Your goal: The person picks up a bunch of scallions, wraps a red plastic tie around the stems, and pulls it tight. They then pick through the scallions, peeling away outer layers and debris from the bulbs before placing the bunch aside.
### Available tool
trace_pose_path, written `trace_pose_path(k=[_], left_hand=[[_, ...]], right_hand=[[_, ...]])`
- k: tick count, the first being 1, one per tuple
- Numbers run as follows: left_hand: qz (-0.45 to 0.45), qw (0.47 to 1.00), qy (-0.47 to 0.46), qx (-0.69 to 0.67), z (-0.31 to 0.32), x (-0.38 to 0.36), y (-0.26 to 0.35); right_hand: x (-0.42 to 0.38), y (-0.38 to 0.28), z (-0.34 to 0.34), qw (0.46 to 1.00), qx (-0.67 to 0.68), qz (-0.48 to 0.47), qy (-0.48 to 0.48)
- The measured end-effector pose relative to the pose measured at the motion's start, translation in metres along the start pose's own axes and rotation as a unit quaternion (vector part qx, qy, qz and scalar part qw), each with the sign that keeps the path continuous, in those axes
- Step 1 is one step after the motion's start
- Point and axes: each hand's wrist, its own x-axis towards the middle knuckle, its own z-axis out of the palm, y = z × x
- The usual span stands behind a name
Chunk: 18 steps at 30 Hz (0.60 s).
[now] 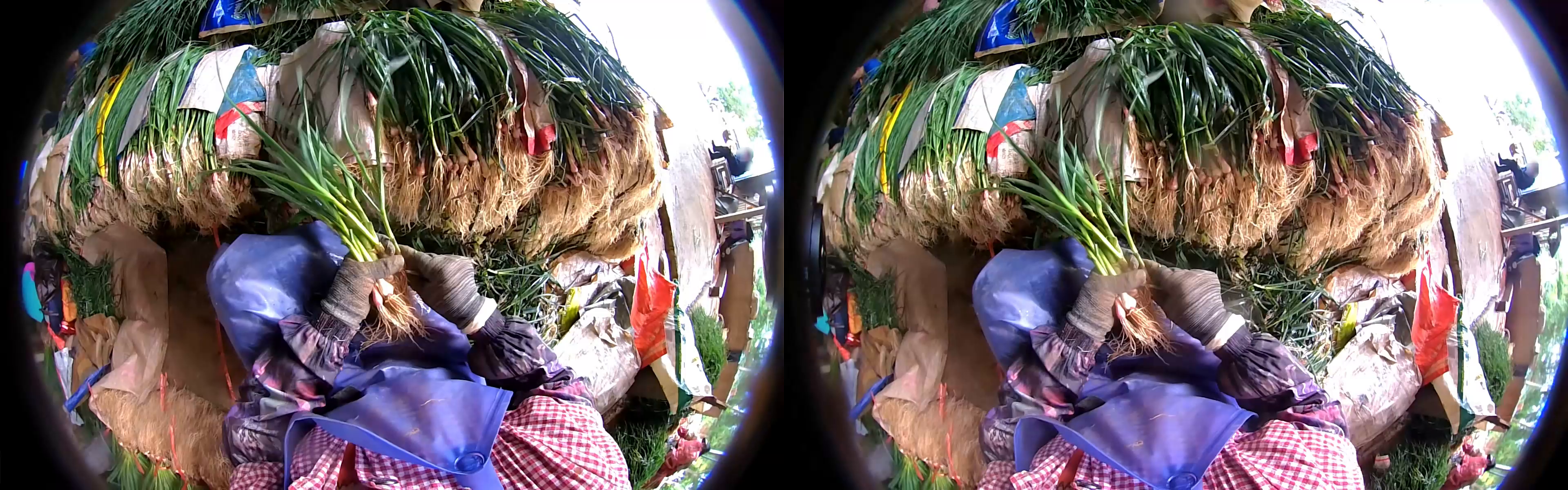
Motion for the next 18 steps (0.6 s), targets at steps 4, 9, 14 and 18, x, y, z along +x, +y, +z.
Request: trace_pose_path(k=[4, 9, 14, 18], left_hand=[[-0.028, 0.994, -0.040, -0.102, -0.008, 0.001, 0.001], [-0.044, 0.998, -0.025, -0.035, -0.022, 0.000, -0.004], [-0.077, 0.996, -0.020, -0.037, -0.030, -0.001, -0.003], [-0.031, 0.966, -0.138, -0.215, -0.018, -0.015, 0.017]], right_hand=[[-0.003, 0.029, -0.005, 0.803, 0.540, 0.244, 0.054], [0.041, 0.001, -0.016, 0.855, 0.429, 0.292, -0.002], [0.065, 0.010, 0.025, 0.929, 0.330, 0.169, 0.006], [0.076, 0.048, 0.019, 0.964, 0.086, 0.022, 0.251]])
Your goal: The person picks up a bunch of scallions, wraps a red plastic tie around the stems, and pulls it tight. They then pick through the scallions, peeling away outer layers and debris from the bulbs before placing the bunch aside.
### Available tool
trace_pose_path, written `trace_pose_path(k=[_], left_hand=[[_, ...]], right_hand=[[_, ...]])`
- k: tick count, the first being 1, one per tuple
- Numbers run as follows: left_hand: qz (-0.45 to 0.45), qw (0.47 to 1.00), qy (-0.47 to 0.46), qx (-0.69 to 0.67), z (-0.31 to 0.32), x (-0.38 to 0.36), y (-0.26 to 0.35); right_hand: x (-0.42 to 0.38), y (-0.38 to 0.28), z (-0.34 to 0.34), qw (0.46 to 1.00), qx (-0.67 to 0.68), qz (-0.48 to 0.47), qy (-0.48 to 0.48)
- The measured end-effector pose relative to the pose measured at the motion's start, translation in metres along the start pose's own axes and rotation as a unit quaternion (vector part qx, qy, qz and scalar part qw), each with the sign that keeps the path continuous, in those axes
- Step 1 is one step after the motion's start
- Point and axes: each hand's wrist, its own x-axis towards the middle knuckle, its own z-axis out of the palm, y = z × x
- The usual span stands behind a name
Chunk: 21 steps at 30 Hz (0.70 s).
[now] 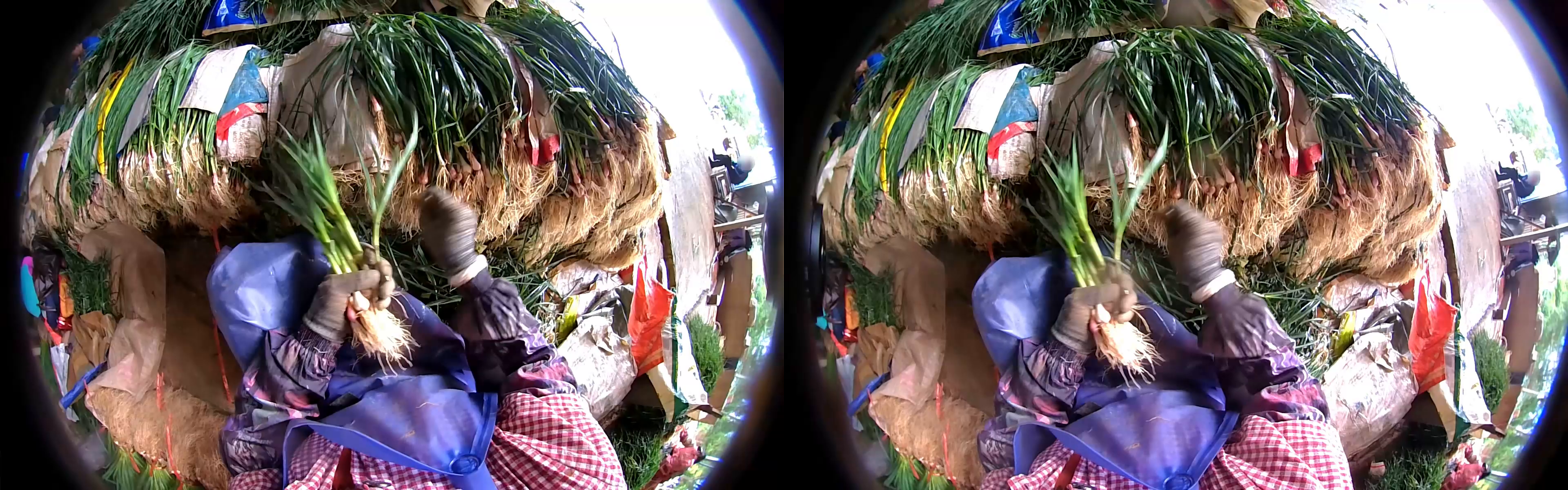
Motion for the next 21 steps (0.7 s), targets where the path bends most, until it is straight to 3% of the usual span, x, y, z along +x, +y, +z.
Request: trace_pose_path(k=[1, 3, 5, 7, 9, 10, 12, 13, 14, 15, 17, 18, 21], left_hand=[[0.032, 0.998, -0.037, -0.034, 0.004, -0.003, 0.005], [0.075, 0.992, -0.078, -0.069, 0.012, 0.001, 0.013], [0.122, 0.992, -0.030, -0.016, 0.025, 0.008, 0.015], [0.066, 0.997, -0.029, -0.004, 0.007, 0.017, 0.014], [0.075, 0.997, -0.022, 0.015, -0.004, 0.023, 0.007], [0.100, 0.984, 0.115, 0.088, 0.001, 0.021, 0.004], [0.002, 0.965, 0.178, 0.191, -0.028, 0.025, 0.009], [0.050, 0.964, 0.168, 0.200, 0.007, 0.016, 0.014], [0.064, 0.958, 0.208, 0.188, 0.012, 0.022, 0.007], [0.028, 0.974, 0.137, 0.176, 0.001, 0.025, 0.010], [0.037, 0.959, 0.177, 0.219, -0.009, 0.026, 0.003], [0.028, 0.965, 0.163, 0.204, -0.015, 0.027, 0.003], [0.026, 0.979, 0.135, 0.149, -0.023, 0.027, 0.004]], right_hand=[[0.015, 0.008, -0.008, 0.998, -0.030, 0.010, 0.059], [0.046, 0.018, -0.023, 0.982, -0.173, 0.002, 0.073], [0.069, 0.020, -0.026, 0.961, -0.253, 0.076, -0.085], [0.078, 0.037, -0.013, 0.933, -0.332, -0.008, -0.140], [0.070, 0.027, -0.009, 0.974, -0.207, -0.003, -0.095], [0.059, 0.001, -0.015, 0.980, -0.177, -0.010, -0.094], [0.024, -0.025, -0.019, 0.983, -0.048, -0.061, -0.168], [0.003, -0.027, -0.007, 0.956, 0.171, 0.087, -0.220], [-0.018, -0.029, 0.004, 0.873, 0.367, 0.246, -0.207], [-0.019, -0.049, -0.006, 0.836, 0.323, 0.347, -0.276], [-0.022, -0.049, -0.011, 0.833, 0.274, 0.385, -0.289], [-0.024, -0.048, -0.012, 0.821, 0.291, 0.395, -0.292], [-0.029, -0.045, -0.008, 0.861, 0.308, 0.355, -0.193]])
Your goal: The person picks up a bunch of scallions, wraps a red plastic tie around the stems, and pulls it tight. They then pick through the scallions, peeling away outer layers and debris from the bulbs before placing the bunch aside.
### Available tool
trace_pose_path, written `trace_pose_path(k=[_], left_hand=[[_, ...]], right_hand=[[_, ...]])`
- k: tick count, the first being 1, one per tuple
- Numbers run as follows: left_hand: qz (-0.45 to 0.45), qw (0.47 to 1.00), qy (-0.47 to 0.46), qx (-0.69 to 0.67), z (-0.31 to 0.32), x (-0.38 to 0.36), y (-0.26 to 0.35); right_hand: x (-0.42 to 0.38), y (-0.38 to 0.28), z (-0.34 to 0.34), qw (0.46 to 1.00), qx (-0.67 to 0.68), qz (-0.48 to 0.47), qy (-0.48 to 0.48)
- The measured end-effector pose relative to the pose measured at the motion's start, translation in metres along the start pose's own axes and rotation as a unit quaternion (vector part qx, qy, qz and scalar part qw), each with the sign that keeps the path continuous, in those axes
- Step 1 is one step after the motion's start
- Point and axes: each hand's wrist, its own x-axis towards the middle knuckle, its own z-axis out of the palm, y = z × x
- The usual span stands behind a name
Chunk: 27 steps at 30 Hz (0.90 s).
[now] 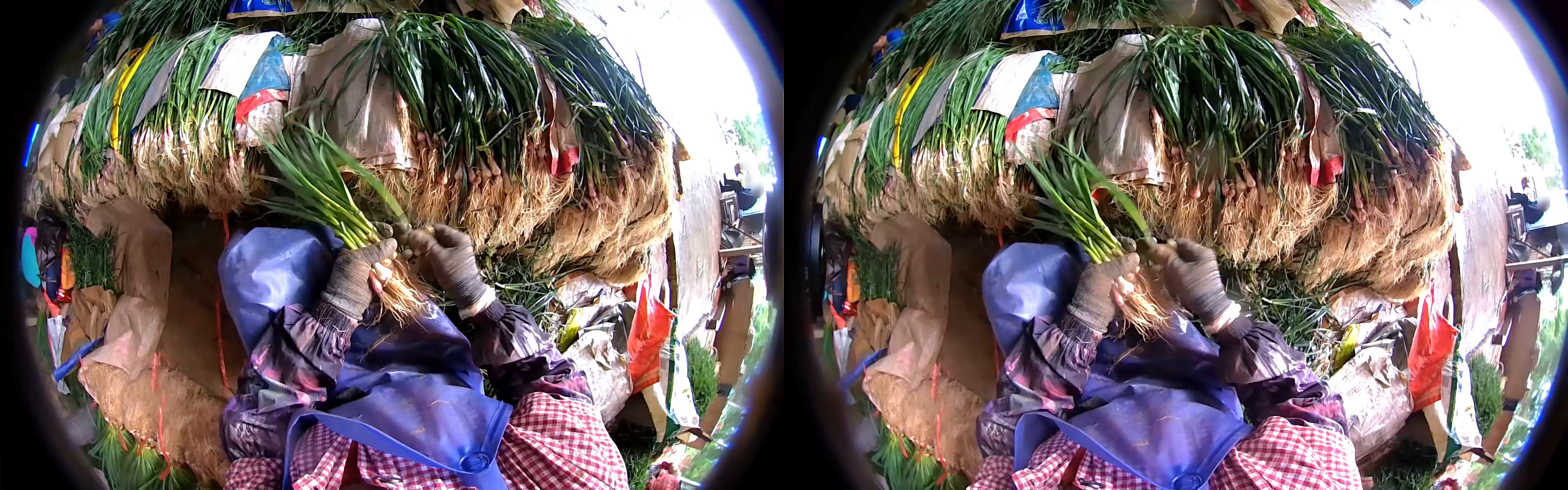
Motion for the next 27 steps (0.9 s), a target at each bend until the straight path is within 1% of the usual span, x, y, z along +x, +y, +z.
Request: trace_pose_path(k=[1, 2, 3, 4, 5, 6, 7, 8, 9, 10, 11, 12, 13, 14, 15, 16, 18, 19, 20, 21, 22, 23, 24, 25, 26, 27], left_hand=[[0.016, 1.000, 0.003, -0.025, 0.007, -0.003, 0.001], [0.032, 0.998, 0.007, -0.051, 0.011, -0.005, 0.001], [0.028, 0.991, -0.033, -0.128, -0.001, 0.004, -0.010], [0.060, 0.987, -0.042, -0.140, 0.013, -0.009, 0.002], [0.073, 0.986, -0.047, -0.143, 0.011, -0.010, 0.001], [0.087, 0.984, -0.052, -0.147, 0.010, -0.011, 0.001], [0.094, 0.985, -0.057, -0.136, 0.011, -0.013, 0.003], [0.070, 0.985, -0.053, -0.145, 0.011, -0.013, 0.002], [0.079, 0.984, -0.062, -0.149, 0.014, -0.013, 0.004], [0.086, 0.982, -0.070, -0.153, 0.017, -0.015, 0.004], [0.073, 0.984, -0.071, -0.145, 0.016, -0.016, 0.002], [0.064, 0.986, -0.076, -0.135, 0.014, -0.014, 0.004], [0.058, 0.987, -0.081, -0.127, 0.012, -0.012, 0.005], [0.060, 0.987, -0.070, -0.135, 0.009, -0.009, 0.002], [0.060, 0.987, -0.074, -0.133, 0.009, -0.009, 0.003], [0.059, 0.987, -0.078, -0.131, 0.009, -0.009, 0.004], [0.049, 0.997, -0.041, -0.050, 0.012, -0.016, 0.012], [0.041, 0.998, -0.029, -0.031, 0.013, -0.018, 0.015], [0.033, 0.999, -0.016, -0.011, 0.013, -0.019, 0.019], [0.011, 1.000, -0.012, -0.008, 0.015, -0.021, 0.020], [0.003, 1.000, -0.019, -0.001, 0.017, -0.022, 0.018], [-0.005, 1.000, -0.027, 0.006, 0.018, -0.022, 0.016], [-0.013, 0.999, -0.035, 0.013, 0.019, -0.022, 0.014], [-0.010, 0.998, -0.032, 0.057, 0.016, -0.019, 0.006], [-0.006, 0.994, -0.028, 0.101, 0.013, -0.015, -0.002], [-0.003, 0.997, 0.011, 0.074, 0.012, -0.013, -0.010]], right_hand=[[0.003, 0.006, -0.010, 0.997, 0.064, -0.034, 0.032], [0.003, 0.009, -0.022, 0.998, 0.040, -0.017, 0.054], [0.004, 0.024, -0.040, 0.975, -0.186, -0.119, 0.036], [0.003, 0.048, -0.062, 0.891, -0.401, -0.211, 0.018], [-0.004, 0.066, -0.083, 0.769, -0.612, -0.155, -0.099], [-0.011, 0.065, -0.093, 0.587, -0.777, -0.084, -0.210], [-0.011, 0.064, -0.101, 0.546, -0.787, -0.033, -0.287], [-0.013, 0.063, -0.108, 0.501, -0.787, 0.020, -0.361], [-0.009, 0.053, -0.112, 0.559, -0.787, 0.002, -0.261], [-0.003, 0.016, -0.097, 0.592, -0.793, -0.061, -0.128], [0.018, 0.006, -0.095, 0.673, -0.736, -0.063, 0.001], [0.037, -0.001, -0.098, 0.698, -0.655, -0.242, 0.157], [0.056, -0.027, -0.091, 0.710, -0.610, -0.255, 0.240], [0.075, -0.042, -0.092, 0.704, -0.622, -0.216, 0.266], [0.090, -0.051, -0.094, 0.704, -0.635, -0.191, 0.256], [0.106, -0.063, -0.092, 0.698, -0.686, -0.042, 0.202], [0.124, -0.063, -0.103, 0.690, -0.694, -0.117, 0.167], [0.117, -0.074, -0.098, 0.830, -0.542, -0.095, 0.085], [0.102, -0.082, -0.094, 0.929, -0.364, -0.063, -0.005], [0.071, -0.097, -0.074, 0.970, -0.230, -0.052, -0.057], [0.052, -0.091, -0.062, 0.984, -0.150, -0.031, -0.091], [0.030, -0.085, -0.039, 0.990, -0.122, -0.003, -0.073], [0.028, -0.052, -0.031, 0.985, -0.041, -0.020, -0.164], [0.027, -0.016, -0.021, 0.981, -0.128, -0.065, -0.127], [0.019, -0.009, -0.012, 0.877, -0.404, -0.260, -0.024], [0.022, -0.006, -0.014, 0.849, -0.419, -0.321, 0.027]])
